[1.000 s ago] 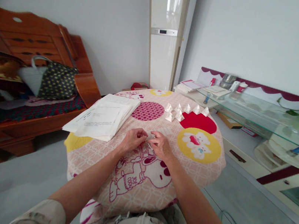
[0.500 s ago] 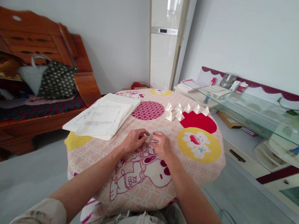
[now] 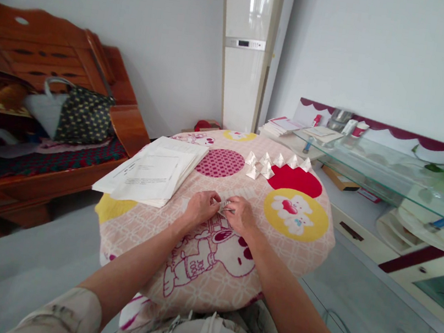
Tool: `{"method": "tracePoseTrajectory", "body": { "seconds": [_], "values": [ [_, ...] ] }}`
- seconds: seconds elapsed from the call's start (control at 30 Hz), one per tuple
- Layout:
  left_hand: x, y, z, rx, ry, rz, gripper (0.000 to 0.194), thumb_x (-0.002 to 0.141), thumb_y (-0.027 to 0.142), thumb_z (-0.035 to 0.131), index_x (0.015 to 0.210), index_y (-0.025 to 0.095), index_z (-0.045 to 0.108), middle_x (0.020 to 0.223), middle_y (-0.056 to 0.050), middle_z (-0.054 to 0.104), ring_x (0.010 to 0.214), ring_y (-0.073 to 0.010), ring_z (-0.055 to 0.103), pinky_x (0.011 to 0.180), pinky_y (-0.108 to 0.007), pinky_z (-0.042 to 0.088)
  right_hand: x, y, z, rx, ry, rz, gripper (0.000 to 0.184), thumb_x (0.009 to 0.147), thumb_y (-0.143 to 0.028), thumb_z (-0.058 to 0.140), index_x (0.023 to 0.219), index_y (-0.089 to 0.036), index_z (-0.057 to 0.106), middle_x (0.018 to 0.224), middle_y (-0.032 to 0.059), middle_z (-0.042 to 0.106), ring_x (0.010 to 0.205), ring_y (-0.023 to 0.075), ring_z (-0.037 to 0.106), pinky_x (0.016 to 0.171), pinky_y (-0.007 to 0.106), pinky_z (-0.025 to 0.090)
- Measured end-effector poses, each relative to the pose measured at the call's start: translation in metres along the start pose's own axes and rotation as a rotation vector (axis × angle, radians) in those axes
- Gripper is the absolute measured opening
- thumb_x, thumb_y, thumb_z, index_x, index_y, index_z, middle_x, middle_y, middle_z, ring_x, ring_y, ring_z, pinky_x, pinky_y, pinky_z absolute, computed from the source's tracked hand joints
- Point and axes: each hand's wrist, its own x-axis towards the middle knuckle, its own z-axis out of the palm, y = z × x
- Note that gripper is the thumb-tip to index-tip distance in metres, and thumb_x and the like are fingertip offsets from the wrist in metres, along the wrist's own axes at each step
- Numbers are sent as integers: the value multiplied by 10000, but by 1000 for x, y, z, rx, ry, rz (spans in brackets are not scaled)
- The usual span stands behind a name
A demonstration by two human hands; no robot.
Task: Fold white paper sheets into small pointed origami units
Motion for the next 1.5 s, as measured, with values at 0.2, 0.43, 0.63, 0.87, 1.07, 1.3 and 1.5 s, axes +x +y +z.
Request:
{"method": "tracePoseTrajectory", "body": {
  "seconds": [0.2,0.43,0.63,0.87,1.07,1.3,1.5],
  "values": [
    [2,-3,3,-27,-30,51,245,782,100,613,972,161,755,757,-50,706,733,-194,644,708,-280,467,0,-1,1,7,-13,33,173,765,-59,692,675,-191,757,904,83,751,839,215,688,787,344,537],
    [-1,-4,5,-60,23,113,248,805,130,614,1032,168,708,909,-50,724,811,-183,661,786,-287,503,-3,2,-10,230,44,47,206,743,-113,712,901,-207,805,1048,81,765,955,227,714,877,347,544],
    [-3,0,6,-157,39,301,232,769,52,578,935,167,691,962,-39,686,798,-141,628,791,-262,510,-6,10,-16,275,120,104,201,735,-130,680,867,-213,807,1048,88,770,982,241,720,919,380,541],
    [-6,6,6,-119,-23,291,140,792,119,619,871,167,724,985,-47,702,865,-167,657,818,-268,512,-7,8,-16,229,120,44,154,753,-169,681,866,-190,784,1014,107,768,932,229,717,863,365,548],
    [-5,8,9,3,-31,238,135,819,156,622,893,174,733,1010,-55,705,893,-185,662,806,-271,513,-6,7,-16,214,155,13,124,776,-172,623,775,-187,746,925,97,766,852,213,709,787,333,548],
    [-6,8,13,61,-36,258,143,834,153,589,889,186,717,1013,-48,692,875,-179,657,768,-266,496,-8,8,-17,207,207,51,239,714,-96,526,784,-200,730,849,56,759,821,204,701,776,320,542],
    [-5,6,15,54,-22,267,141,825,143,578,864,186,707,989,-45,688,852,-171,648,756,-261,488,-8,10,-20,180,228,14,254,763,-108,501,691,-204,725,875,80,764,830,208,710,801,334,547]
  ]
}}
